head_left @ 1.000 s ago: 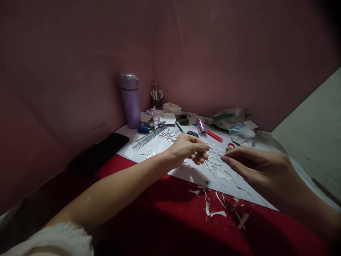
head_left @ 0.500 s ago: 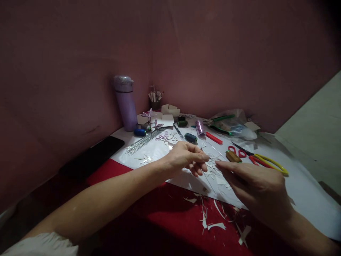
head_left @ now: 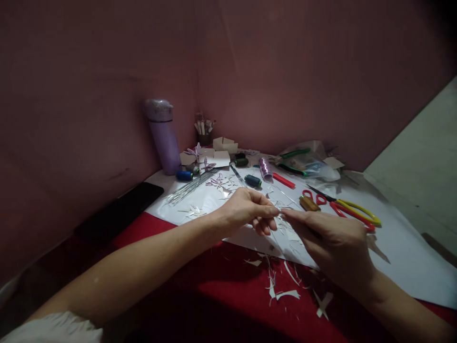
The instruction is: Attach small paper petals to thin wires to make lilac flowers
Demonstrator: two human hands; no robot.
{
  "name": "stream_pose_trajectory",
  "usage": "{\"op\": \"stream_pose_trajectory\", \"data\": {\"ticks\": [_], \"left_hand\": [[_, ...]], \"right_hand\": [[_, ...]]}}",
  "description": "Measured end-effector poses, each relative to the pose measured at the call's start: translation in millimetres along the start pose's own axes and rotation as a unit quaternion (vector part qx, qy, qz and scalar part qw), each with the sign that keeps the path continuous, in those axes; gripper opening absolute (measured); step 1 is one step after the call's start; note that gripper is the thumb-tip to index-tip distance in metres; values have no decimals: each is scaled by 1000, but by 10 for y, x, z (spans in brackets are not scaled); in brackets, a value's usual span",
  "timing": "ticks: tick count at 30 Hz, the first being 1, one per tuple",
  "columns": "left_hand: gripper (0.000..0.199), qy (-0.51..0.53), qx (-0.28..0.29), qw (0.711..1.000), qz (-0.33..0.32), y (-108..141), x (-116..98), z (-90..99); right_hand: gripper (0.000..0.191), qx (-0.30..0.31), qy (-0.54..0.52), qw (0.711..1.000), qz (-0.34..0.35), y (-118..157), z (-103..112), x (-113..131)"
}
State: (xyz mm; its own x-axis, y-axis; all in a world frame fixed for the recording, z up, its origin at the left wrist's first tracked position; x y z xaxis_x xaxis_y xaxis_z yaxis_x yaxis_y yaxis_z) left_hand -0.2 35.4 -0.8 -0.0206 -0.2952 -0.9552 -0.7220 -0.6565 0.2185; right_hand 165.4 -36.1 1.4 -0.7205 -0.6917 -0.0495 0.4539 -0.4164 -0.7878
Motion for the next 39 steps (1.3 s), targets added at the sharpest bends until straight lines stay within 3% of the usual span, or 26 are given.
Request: {"op": "stream_pose_trajectory", "data": {"ticks": [18, 26, 34, 39], "left_hand": [[18, 13, 34, 999, 17, -13, 14, 15], [22, -6, 16, 1000, 6, -7, -6, 5], [16, -2, 23, 1000, 5, -10, 9, 8], [14, 18, 37, 999, 18, -27, 44, 16]], "right_hand": [[9, 22, 25, 999, -24, 25, -12, -13], [8, 0, -37, 994, -103, 22, -28, -19], [12, 15, 22, 999, 20, 18, -2, 3], [15, 27, 80, 995, 46, 23, -23, 0]]}}
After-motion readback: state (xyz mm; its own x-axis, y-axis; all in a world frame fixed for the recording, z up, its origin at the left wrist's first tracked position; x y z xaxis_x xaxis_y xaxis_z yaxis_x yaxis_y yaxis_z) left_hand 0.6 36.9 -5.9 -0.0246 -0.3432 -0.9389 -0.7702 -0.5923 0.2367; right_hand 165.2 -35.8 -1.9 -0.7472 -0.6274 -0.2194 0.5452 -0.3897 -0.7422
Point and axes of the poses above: each hand's wrist, its own y-axis away from the middle knuckle, its own z-axis out of the back of the hand, x = y × z, the point moved 1 cm from there along -y, towards the middle knuckle, and after that the axes turned 9 degrees about z, right-handed, at the moved point
